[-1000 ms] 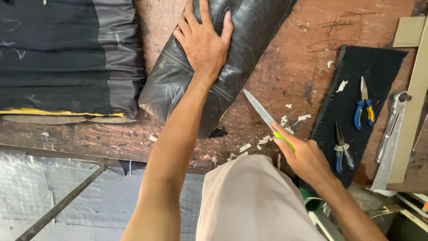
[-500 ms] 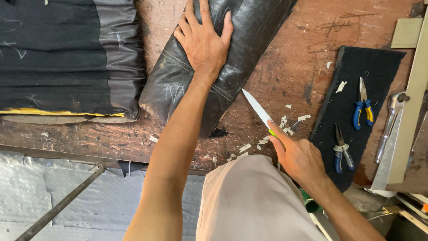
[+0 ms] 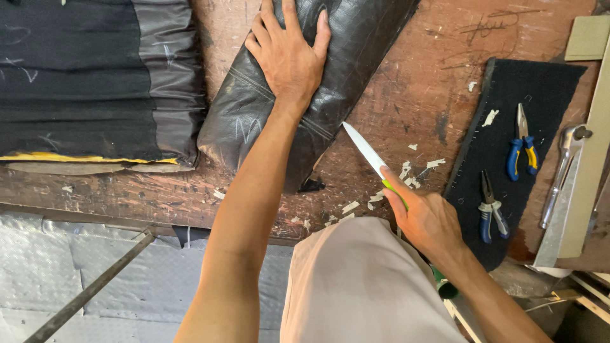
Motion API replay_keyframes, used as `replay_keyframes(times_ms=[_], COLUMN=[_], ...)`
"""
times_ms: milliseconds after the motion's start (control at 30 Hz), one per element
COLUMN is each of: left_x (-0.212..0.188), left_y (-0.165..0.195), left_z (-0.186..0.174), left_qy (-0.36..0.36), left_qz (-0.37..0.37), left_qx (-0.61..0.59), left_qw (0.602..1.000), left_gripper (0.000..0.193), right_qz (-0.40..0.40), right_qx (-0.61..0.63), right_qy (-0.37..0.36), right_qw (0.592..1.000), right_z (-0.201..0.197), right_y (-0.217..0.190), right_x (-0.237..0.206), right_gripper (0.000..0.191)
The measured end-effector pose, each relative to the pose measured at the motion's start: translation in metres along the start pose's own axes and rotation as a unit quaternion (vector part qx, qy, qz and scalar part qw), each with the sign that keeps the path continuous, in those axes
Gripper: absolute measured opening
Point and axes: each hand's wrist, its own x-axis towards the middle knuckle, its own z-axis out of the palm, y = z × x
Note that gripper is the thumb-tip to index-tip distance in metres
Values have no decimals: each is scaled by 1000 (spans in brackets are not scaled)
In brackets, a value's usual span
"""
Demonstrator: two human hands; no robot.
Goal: The person uses a utility knife and a metal tool to cut and separate layers of a black upholstered cushion on a workbench. They slice along the edges, peel back the outer fabric, and continue cutting along the seam to remove the covering.
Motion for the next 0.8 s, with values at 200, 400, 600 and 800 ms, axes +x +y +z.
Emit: replay_keyframes(times_ms=[200, 400, 600, 800], left_x=[1, 0, 1, 2], left_y=[0, 1, 2, 3], left_z=[-1, -4, -3, -5], left_qy=[5, 19, 24, 28], left_qz=[3, 8, 9, 11], left_qx=[-2, -11, -4, 1], left_qw=[1000, 1000, 1000, 1000], left_gripper=[63, 59, 58, 59], right_qz=[26, -22, -18, -33], right_qx=[-31, 4, -7, -86], right_qy=[-11, 27, 16, 14], right_qw=[999, 999, 1000, 996], right_z=[0, 3, 7, 5], right_y=[0, 2, 8, 15], right_x=[0, -3, -6, 0], right_gripper=[46, 44, 46, 46])
